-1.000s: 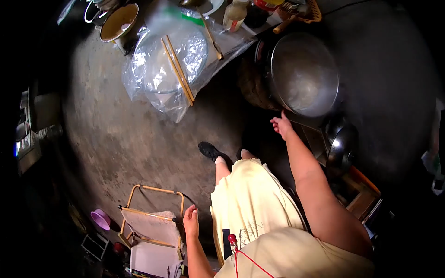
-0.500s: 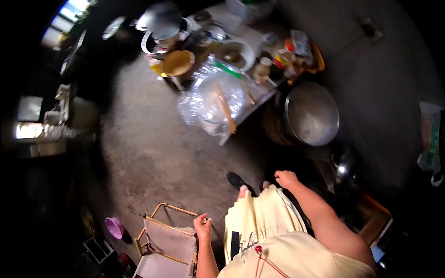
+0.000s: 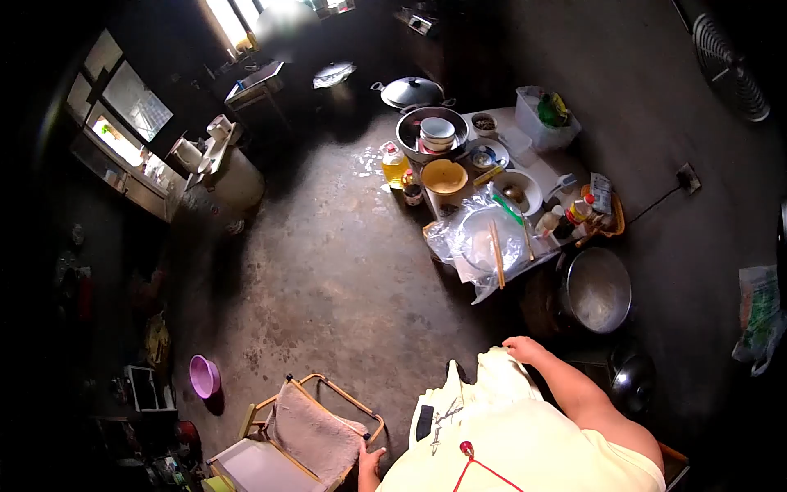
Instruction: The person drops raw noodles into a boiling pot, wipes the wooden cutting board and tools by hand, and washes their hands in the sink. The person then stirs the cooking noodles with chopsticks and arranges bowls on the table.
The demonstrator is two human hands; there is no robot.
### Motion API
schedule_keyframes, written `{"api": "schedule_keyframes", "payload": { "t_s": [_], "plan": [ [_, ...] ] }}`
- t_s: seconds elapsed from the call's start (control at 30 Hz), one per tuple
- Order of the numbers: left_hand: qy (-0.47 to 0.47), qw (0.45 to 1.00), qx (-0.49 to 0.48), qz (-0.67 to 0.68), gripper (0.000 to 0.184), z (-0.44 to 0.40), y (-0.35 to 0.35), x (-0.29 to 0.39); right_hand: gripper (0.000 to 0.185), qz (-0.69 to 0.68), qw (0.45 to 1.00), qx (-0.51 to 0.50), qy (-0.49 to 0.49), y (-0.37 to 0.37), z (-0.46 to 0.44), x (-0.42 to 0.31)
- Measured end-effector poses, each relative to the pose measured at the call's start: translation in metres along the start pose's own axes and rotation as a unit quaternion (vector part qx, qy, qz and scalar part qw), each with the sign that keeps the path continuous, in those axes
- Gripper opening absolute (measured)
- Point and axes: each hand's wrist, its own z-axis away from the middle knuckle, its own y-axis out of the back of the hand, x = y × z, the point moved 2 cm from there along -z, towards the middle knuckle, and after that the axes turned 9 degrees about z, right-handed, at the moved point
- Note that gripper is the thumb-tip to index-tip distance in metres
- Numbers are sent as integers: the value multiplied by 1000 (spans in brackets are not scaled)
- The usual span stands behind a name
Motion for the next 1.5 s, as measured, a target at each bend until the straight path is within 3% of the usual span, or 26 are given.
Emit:
{"api": "schedule_keyframes", "payload": {
  "t_s": [0.03,0.1,0.13,0.2,0.23,0.3,0.33,0.37,0.4,0.43,0.5,0.57,0.73,0.8,0.83,0.87,0.93,0.97,1.0,1.07,1.1,1.4,1.5],
  "plan": [
    [0,1000,0,3,77,-10,10,-6,36,-45,998,38,29,6,-6,-10],
    [170,972,-114,116,89,-35,19,-26,34,-62,997,48,17,27,-16,-33],
    [170,972,-115,119,89,-32,14,-19,34,-64,997,48,2,38,-22,-44],
    [41,992,81,91,91,9,-13,49,35,-19,997,76,-22,56,-37,-58],
    [-10,992,110,61,90,9,-22,72,35,-63,995,76,-1,58,-51,-58],
    [-97,988,120,-17,90,-89,-23,49,38,-192,979,62,21,60,-85,-52],
    [-90,991,65,72,88,-92,-33,78,37,-321,943,-21,-81,84,-74,-76],
    [-83,983,8,160,87,-86,-47,124,36,-366,926,-36,-89,89,-86,-78],
    [-96,980,-27,170,83,-112,-54,145,36,-411,905,-50,-97,96,-99,-80],
    [-102,974,-45,197,78,-84,-68,203,33,-454,885,-53,-89,104,-110,-84],
    [-168,968,-133,130,68,-116,-77,263,28,-506,855,-49,-103,119,-140,-88],
    [-163,969,-127,134,63,-109,-87,334,23,-547,827,-48,-117,126,-184,-86],
    [-172,974,-90,116,59,-128,-82,453,25,-594,794,41,-119,201,-267,-125],
    [-233,967,-60,78,74,-145,-74,475,27,-609,785,58,-96,236,-293,-148],
    [-200,957,-92,187,89,-150,-78,482,26,-611,784,73,-84,255,-305,-158],
    [-193,959,-94,184,89,-143,-83,495,25,-612,783,85,-72,270,-311,-166],
    [-102,992,-41,63,97,-137,-93,525,24,-627,771,86,-74,297,-321,-180],
    [-86,993,-49,66,76,-151,-96,528,23,-640,757,95,-87,306,-327,-185],
    [-86,993,-53,61,76,-167,-99,536,23,-642,755,99,-91,314,-332,-186],
    [-39,981,-165,90,49,-183,-113,566,26,-650,745,111,-104,328,-344,-188],
    [-42,984,-152,80,33,-192,-121,578,27,-649,743,121,-112,334,-352,-189],
    [-113,967,-228,7,32,-285,-227,782,28,-611,742,183,-206,394,-462,-192],
    [-165,942,-286,-63,32,-316,-263,836,41,-499,775,227,-313,416,-508,-183]
  ]
}}
